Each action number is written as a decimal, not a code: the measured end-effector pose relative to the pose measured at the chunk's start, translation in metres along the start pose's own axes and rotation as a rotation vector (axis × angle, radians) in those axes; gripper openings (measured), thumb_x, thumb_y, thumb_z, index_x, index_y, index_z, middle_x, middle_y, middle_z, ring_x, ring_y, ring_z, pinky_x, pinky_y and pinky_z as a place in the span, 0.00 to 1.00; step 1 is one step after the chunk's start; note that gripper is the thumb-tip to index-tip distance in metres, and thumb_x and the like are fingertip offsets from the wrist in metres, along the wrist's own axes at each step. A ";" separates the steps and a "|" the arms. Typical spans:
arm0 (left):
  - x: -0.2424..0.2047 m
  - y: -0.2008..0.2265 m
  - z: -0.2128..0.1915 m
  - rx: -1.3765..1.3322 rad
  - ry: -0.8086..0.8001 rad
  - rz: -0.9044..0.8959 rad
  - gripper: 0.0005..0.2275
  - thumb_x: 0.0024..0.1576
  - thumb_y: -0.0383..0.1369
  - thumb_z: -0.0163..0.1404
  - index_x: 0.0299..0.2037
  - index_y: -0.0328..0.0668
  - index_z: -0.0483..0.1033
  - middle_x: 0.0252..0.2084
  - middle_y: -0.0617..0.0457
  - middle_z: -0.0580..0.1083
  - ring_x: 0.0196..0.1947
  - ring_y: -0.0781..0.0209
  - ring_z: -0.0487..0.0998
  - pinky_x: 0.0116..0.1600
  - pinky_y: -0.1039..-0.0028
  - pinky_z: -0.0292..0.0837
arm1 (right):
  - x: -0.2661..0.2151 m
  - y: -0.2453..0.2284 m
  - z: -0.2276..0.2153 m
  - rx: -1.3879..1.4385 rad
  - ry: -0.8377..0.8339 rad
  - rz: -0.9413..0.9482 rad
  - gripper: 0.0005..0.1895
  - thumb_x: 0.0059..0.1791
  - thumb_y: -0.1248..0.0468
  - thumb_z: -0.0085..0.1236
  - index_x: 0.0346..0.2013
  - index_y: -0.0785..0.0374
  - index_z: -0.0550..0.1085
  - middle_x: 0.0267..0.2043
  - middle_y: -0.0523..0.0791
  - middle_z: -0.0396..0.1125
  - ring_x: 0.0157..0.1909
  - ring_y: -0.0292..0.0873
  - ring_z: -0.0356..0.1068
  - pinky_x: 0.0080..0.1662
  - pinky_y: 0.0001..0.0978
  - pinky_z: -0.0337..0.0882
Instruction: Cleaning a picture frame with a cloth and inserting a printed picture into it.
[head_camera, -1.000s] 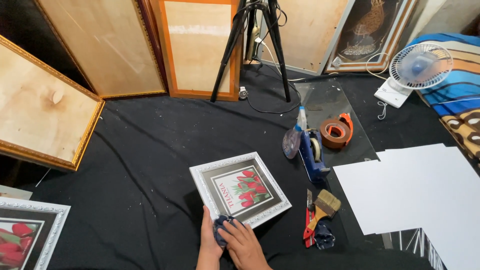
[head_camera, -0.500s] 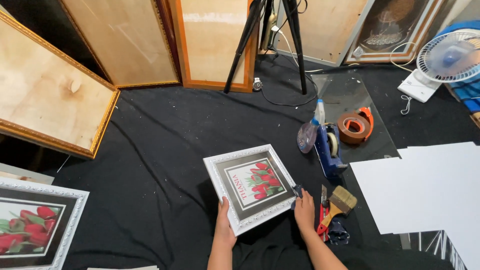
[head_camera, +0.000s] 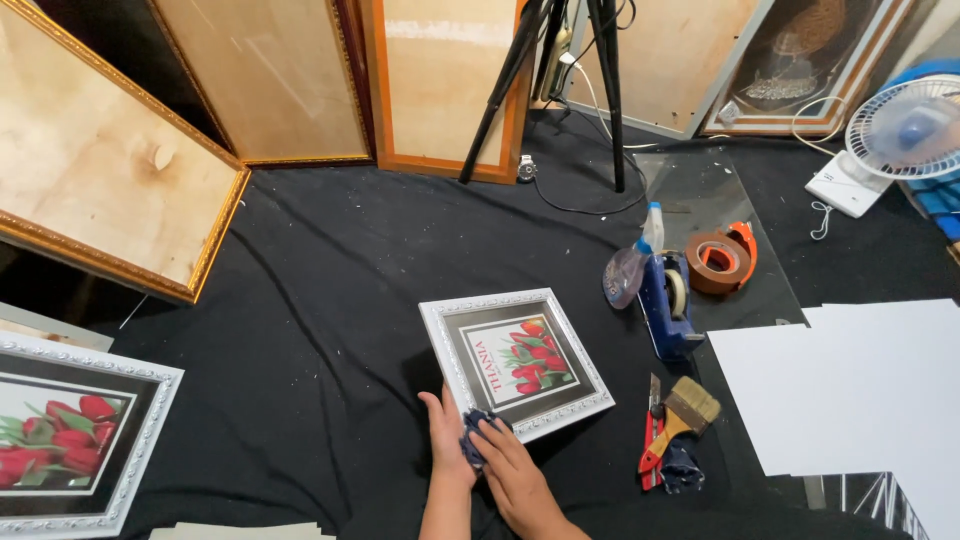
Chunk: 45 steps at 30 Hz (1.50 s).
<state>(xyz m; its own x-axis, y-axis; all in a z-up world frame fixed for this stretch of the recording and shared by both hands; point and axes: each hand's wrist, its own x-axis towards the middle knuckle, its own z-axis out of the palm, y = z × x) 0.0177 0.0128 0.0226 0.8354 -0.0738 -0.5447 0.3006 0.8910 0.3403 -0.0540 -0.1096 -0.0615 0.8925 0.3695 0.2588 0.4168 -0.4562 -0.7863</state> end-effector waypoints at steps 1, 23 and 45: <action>0.000 0.000 -0.002 -0.004 0.001 0.001 0.37 0.58 0.62 0.22 0.75 0.57 0.58 0.73 0.45 0.65 0.67 0.43 0.66 0.70 0.58 0.58 | 0.010 -0.005 -0.004 -0.001 -0.004 -0.001 0.25 0.57 0.69 0.45 0.71 0.58 0.64 0.76 0.48 0.54 0.78 0.55 0.47 0.72 0.49 0.51; 0.053 0.004 -0.024 0.324 0.113 0.063 0.36 0.57 0.39 0.49 0.78 0.61 0.49 0.80 0.61 0.55 0.77 0.59 0.57 0.73 0.66 0.56 | 0.273 0.089 0.014 -0.194 0.087 -0.011 0.23 0.60 0.55 0.36 0.63 0.59 0.71 0.63 0.50 0.68 0.66 0.52 0.63 0.65 0.47 0.58; 0.054 0.021 -0.002 0.266 0.227 -0.020 0.31 0.60 0.33 0.45 0.77 0.58 0.55 0.69 0.41 0.71 0.62 0.41 0.75 0.60 0.53 0.73 | 0.198 0.267 -0.085 -0.183 0.146 0.667 0.30 0.59 0.49 0.29 0.75 0.53 0.56 0.72 0.48 0.56 0.69 0.52 0.61 0.58 0.47 0.66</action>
<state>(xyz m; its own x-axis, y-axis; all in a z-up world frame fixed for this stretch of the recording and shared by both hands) 0.0676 0.0286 -0.0013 0.7135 0.0385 -0.6996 0.4497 0.7404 0.4995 0.2487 -0.2272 -0.1723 0.9763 -0.1427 -0.1627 -0.2161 -0.6810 -0.6997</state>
